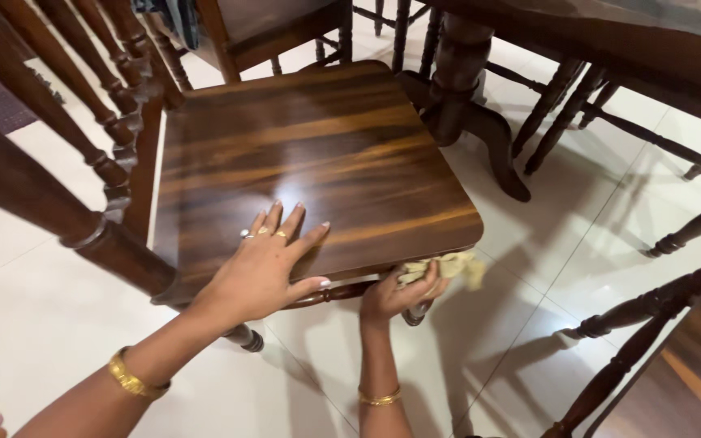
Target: The person wipes down wooden dining chairs with a cloth, cleaning the back slats, seat, legs, and rungs.
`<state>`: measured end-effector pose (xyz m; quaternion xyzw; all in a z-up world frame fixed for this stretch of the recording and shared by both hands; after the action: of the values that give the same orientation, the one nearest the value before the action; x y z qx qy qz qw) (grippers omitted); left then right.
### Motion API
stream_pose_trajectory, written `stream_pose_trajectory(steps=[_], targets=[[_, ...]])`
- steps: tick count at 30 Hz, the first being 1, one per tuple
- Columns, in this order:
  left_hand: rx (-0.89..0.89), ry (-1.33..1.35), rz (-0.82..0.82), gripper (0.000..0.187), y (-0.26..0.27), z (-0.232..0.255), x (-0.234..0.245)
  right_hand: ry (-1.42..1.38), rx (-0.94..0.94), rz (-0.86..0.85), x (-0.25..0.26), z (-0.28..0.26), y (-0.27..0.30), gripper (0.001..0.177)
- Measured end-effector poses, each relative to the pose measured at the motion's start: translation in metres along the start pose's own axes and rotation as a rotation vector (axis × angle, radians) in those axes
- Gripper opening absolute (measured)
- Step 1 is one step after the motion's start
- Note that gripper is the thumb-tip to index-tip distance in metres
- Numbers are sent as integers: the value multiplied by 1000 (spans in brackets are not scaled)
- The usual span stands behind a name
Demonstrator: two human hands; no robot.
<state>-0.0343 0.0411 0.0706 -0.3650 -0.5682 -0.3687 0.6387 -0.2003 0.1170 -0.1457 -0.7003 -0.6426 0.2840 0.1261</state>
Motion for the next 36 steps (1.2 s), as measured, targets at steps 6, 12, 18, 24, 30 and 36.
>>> stream_pose_trajectory(steps=[6,12,18,24,30,36], targets=[[-17,-2,18,80,0,-2,0,152,373,-286,-11,-12,88,41],[-67,45,103,80,3,-4,-8,288,331,-329,24,22,-8,43],[-81,154,151,76,9,-4,-1,131,85,-103,30,-12,-37,58],[-217,381,352,64,26,-14,-4,118,246,-278,-33,-57,109,63],[-241,59,563,49,75,-14,-30,205,423,-349,-13,-25,64,43],[-199,121,444,52,106,-27,-9,303,362,-337,9,-1,12,47]])
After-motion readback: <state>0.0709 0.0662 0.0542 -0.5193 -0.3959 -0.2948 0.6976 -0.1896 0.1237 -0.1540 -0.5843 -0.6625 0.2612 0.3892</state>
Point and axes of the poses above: each hand's wrist, its own y-axis away from the middle knuckle, its own x-axis out of the back of the hand, z = x × y, the point moved 4 cm from there along -y, towards the middle knuckle, and after that the axes turned 1 degree about -x, right-handed, at the moved point
